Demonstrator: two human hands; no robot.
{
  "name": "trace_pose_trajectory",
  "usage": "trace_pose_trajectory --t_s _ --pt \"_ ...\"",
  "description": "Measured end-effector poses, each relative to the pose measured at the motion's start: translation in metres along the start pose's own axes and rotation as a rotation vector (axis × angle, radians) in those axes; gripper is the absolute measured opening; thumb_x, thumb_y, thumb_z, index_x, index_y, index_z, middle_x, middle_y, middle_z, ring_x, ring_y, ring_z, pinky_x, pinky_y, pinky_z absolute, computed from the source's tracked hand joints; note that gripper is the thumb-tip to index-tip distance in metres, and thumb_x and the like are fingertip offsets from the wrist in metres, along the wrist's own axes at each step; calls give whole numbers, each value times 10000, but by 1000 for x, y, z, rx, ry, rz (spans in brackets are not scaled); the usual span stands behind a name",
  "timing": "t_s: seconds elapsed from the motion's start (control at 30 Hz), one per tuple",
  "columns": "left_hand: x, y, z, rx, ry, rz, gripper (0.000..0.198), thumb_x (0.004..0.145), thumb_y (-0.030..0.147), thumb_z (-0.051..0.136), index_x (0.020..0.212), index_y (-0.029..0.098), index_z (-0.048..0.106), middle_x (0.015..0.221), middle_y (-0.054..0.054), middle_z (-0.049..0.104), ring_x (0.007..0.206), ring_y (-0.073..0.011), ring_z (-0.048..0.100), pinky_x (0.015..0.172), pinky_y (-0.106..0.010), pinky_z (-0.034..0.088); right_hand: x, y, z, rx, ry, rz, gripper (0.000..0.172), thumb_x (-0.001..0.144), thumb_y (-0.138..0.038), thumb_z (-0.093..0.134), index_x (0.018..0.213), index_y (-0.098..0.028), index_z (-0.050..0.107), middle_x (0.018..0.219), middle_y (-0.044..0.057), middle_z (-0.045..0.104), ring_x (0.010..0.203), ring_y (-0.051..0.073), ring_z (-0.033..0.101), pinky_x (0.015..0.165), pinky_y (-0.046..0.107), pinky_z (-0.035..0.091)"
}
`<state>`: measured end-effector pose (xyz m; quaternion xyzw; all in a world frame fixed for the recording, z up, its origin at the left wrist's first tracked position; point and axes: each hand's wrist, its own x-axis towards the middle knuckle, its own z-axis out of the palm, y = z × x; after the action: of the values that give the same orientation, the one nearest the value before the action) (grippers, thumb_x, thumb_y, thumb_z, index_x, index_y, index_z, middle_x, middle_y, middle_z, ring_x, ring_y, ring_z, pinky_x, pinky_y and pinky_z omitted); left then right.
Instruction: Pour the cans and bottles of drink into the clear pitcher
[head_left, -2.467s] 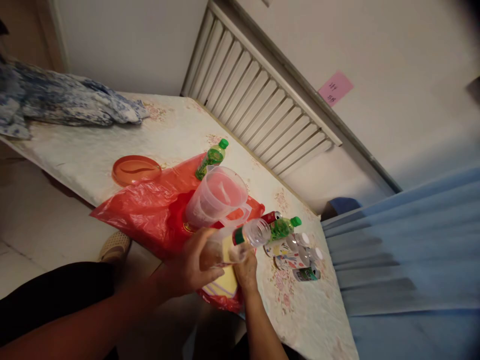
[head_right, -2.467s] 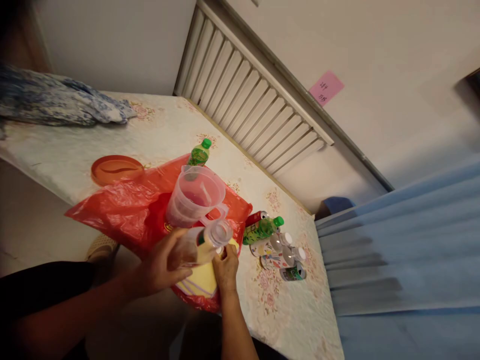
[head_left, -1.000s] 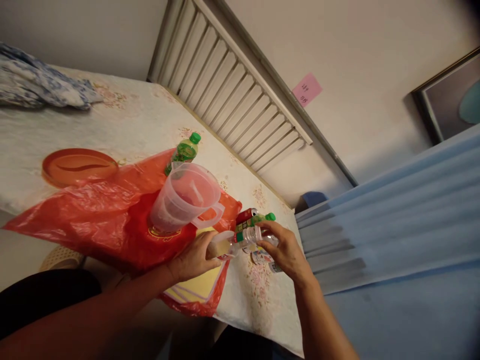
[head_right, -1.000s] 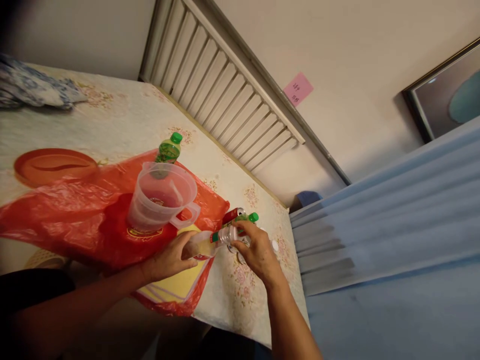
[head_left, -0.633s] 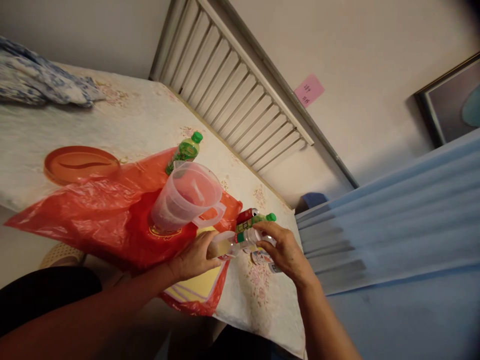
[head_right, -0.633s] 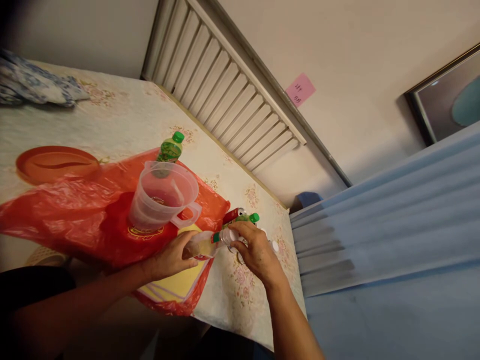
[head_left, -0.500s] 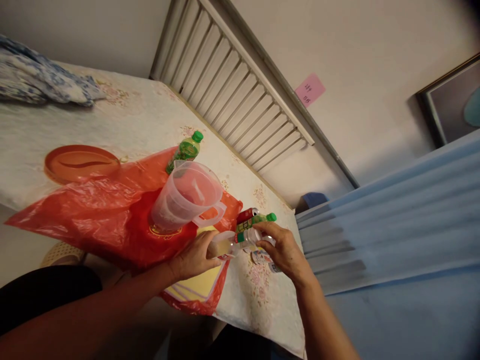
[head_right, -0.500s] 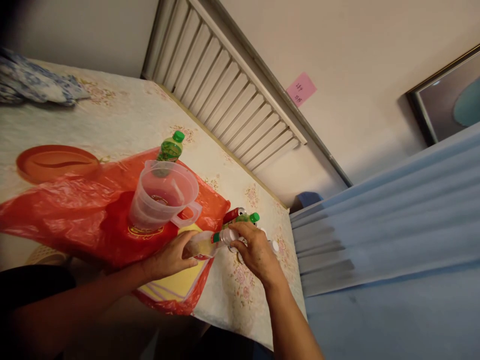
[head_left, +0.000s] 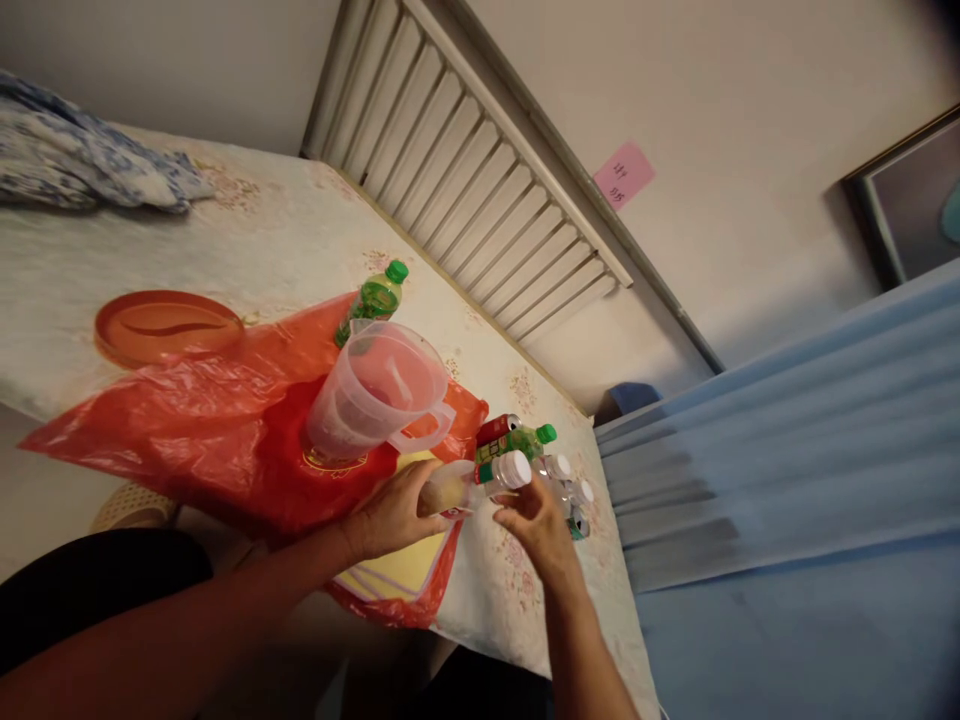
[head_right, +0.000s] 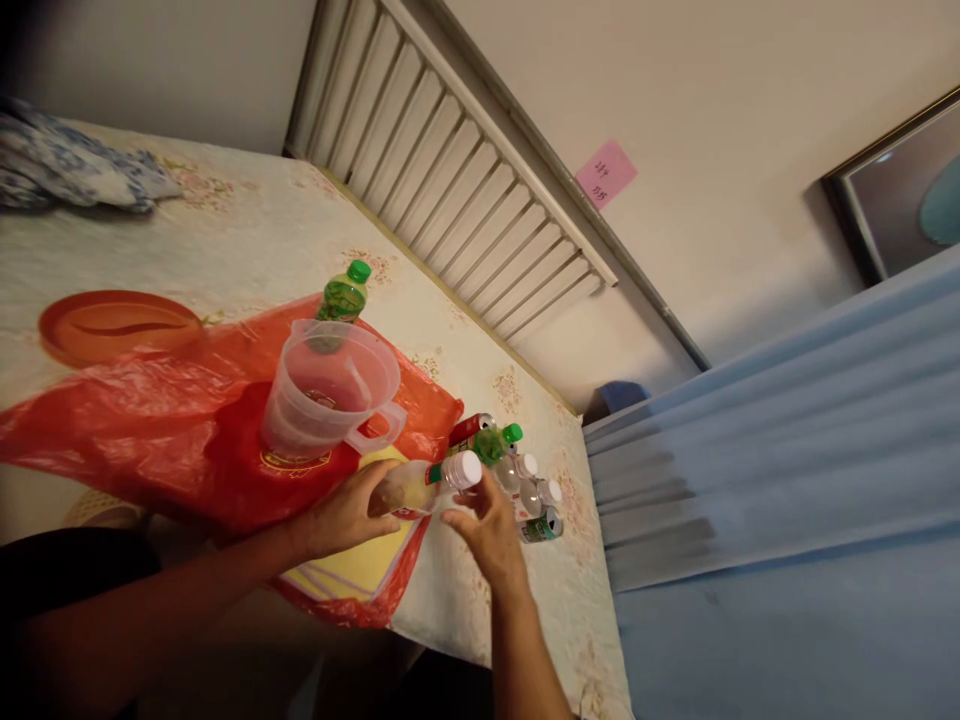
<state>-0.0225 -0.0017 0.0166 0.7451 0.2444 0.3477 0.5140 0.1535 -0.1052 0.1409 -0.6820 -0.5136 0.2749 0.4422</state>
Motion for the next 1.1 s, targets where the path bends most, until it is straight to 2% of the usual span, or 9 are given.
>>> trace_pose_trajectory --t_s 0.07,0.23,0.43,0.57,0.67,0.8,0.93,1.0,1.1 --pt "0 2 0 11 -1 -3 666 717 315 730 1314 187 464 1298 -128 593 1211 -299 566 1026 -454 467 -9 17 22 86 -17 34 594 599 -474 887 1090 -209 681 1055 82 727 953 274 697 860 416 574" --pt "-2 5 0 9 -3 37 657 734 362 729 1302 162 466 1296 -152 601 1205 -309 573 1028 -468 470 -20 29 63 162 141 91 555 622 -326 864 1117 -198 647 1068 79 737 1005 271 702 879 395 577" --pt "-2 6 1 -9 6 52 653 766 403 706 1303 126 458 1286 -189 602 1202 -323 581 1025 -470 482 -23 21 80 64 277 112 564 633 -259 806 1159 -159 630 1096 88 735 1020 262 699 905 382 564" --pt "-2 3 5 3 24 102 618 751 326 697 1292 132 472 1281 -185 607 1214 -319 580 1045 -466 475 -28 26 93 -38 402 89 690 618 -240 787 1273 -154 591 1181 97 717 1071 261 682 952 386 540" --pt "-2 2 7 -5 21 108 614 745 272 689 1302 126 475 1293 -188 604 1225 -315 574 1063 -461 463 -31 30 98 -116 483 92 704 605 -265 783 1273 -136 600 1206 119 706 1095 275 670 974 400 523" --pt "-2 1 7 -56 -48 110 685 751 329 715 1357 161 444 1366 -174 568 1279 -317 536 1092 -489 431 -33 30 94 -123 483 84 704 620 -292 772 1283 -135 599 1188 121 713 1083 274 675 961 399 527" --pt "-1 -2 8 -99 -123 97 833 714 368 767 1429 202 374 1458 -159 491 1350 -311 470 1133 -502 379 -41 30 73 -150 531 89 709 636 -343 773 1294 -146 599 1172 120 719 1077 278 677 929 394 542" --pt "0 -5 8 -98 -119 99 811 713 349 765 1419 210 392 1460 -152 491 1363 -306 455 1146 -506 358 -48 33 56 -168 571 115 727 629 -372 786 1293 -137 604 1138 126 729 1046 287 687 897 397 552" --pt "1 -6 7 -113 -132 111 644 773 337 703 1356 210 460 1399 -140 553 1319 -280 503 1126 -488 386 -60 43 26 -167 637 156 772 631 -401 796 1320 -128 583 1112 132 735 970 278 706 851 392 561"
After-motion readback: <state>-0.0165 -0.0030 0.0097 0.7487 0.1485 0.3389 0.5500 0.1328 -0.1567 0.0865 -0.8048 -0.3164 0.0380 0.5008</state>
